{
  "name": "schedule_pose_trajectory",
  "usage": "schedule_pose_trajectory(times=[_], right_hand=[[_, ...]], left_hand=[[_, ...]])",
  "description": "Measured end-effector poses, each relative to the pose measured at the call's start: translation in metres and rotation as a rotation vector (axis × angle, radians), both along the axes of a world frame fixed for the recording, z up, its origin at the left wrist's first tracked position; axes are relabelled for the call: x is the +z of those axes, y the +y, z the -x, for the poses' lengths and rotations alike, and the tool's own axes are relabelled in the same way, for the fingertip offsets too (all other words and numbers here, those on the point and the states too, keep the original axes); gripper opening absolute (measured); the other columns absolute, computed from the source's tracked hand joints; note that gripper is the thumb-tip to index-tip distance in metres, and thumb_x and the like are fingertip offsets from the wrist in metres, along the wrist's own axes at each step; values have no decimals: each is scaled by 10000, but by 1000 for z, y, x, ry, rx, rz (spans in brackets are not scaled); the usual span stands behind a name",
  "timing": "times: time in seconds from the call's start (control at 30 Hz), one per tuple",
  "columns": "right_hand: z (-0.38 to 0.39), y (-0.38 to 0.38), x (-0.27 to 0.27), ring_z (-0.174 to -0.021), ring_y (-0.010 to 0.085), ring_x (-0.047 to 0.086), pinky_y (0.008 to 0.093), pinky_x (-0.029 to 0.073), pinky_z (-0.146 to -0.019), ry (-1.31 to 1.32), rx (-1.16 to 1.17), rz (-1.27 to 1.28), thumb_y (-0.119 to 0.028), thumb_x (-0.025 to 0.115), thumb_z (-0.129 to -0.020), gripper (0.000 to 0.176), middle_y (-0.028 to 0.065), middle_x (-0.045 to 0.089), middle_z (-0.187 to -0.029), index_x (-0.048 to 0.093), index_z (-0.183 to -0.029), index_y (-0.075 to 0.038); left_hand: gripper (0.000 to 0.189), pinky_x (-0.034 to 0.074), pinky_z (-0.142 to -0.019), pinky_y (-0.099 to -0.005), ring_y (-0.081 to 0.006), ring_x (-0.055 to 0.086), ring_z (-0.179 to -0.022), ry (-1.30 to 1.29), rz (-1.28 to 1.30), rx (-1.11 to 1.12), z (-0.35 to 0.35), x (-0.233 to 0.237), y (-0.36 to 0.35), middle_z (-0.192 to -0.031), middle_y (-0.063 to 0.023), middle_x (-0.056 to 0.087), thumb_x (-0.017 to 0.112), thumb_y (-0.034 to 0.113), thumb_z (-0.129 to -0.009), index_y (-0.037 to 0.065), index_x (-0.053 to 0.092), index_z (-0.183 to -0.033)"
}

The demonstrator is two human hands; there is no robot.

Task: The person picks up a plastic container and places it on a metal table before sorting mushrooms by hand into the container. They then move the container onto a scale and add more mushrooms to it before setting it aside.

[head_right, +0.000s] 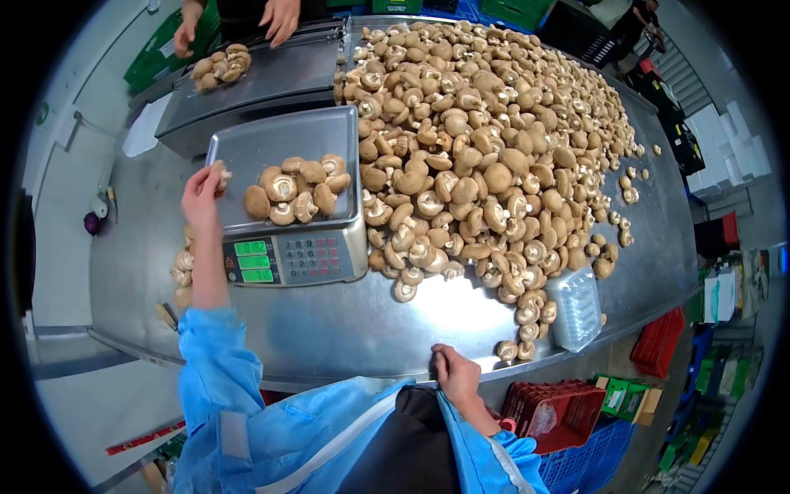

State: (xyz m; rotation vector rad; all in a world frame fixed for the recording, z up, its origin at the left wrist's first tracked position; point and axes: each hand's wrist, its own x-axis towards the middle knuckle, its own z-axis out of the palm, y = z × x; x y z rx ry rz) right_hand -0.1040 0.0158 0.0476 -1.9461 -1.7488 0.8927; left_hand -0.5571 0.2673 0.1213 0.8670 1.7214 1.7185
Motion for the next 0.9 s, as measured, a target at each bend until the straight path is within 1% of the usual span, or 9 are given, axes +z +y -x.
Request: schedule_pose_trajectory(times=[0.1, 0.17, 0.2, 0.3, 0.37, 0.57, 0.7, 0.77, 0.9], right_hand=[[2, 2, 1, -629, 308, 655, 365, 512, -588, -39, 8, -37, -156, 600, -902, 128, 138, 661, -718, 684, -992, -119], [1, 0, -3, -625, 309, 652, 369, 509, -582, -55, 3, -50, -159, 604, -899, 122, 140, 661, -720, 682, -982, -119], [0, 0, -5, -624, 310, 650, 371, 507, -579, -65, 6, -60, -160, 605, -897, 118, 141, 661, -722, 681, -978, -119], [1, 0, -3, -613, 304, 644, 377, 504, -572, -76, 9, -84, -170, 604, -894, 111, 131, 660, -716, 678, -965, -129], [0, -1, -7, -602, 299, 639, 379, 504, -569, -92, 19, -103, -181, 603, -895, 106, 122, 651, -692, 679, -960, -144], [-4, -5, -10, -590, 295, 637, 374, 509, -573, -66, 16, -72, -202, 603, -894, 122, 118, 632, -656, 685, -975, -164], [-3, -6, -5, -626, 310, 648, 398, 513, -591, -41, 42, -117, -211, 582, -908, 127, 126, 659, -718, 678, -968, -154], [-8, -7, -11, -667, 333, 656, 425, 518, -610, -59, 66, -131, -236, 552, -925, 155, 138, 673, -769, 673, -969, -149], [-15, -16, -29, -672, 351, 646, 447, 518, -606, -24, 121, -131, -302, 524, -933, 197, 129, 659, -755, 657, -934, -156]], left_hand=[[315, 512, -815, -268, -150, 633, -939, 130, -51, -53, -55, 27, -59, -1049, -104, 666, 672, 76, -869, -13, 599, -1162], [374, 497, -888, -286, -166, 618, -1016, -19, -170, -356, -100, 19, -100, -1130, -121, 639, 661, 38, -862, -11, 556, -1218], [423, 478, -944, -320, -197, 603, -1073, 359, -74, -452, -120, 24, -115, -1183, -132, 618, 665, 13, -838, 1, 537, -1241], [453, 468, -965, -432, -344, 584, -1116, 809, -452, -641, -178, 25, -114, -1201, -164, 606, 703, -21, -739, 16, 575, -1172], [425, 464, -965, -450, -379, 564, -1131, 741, -522, -656, -217, 13, -100, -1229, -163, 589, 683, -41, -737, 23, 589, -1147], [589, 130, -1170, -493, -369, 160, -1444, 1091, -128, -902, -289, -65, -62, -1530, -192, 259, 618, 261, -878, 79, 426, -1405], [599, 158, -1158, -497, -379, 199, -1431, 1093, -150, -826, -282, -59, -79, -1516, -199, 287, 630, 298, -865, 73, 444, -1389], [558, 261, -1122, -493, -394, 298, -1382, 1006, -220, -795, -270, -52, -96, -1468, -202, 363, 683, 186, -816, 18, 490, -1312], [537, 303, -1107, -499, -431, 382, -1323, 893, -286, -858, -251, -51, -162, -1402, -244, 436, 657, 78, -804, -11, 478, -1303]])
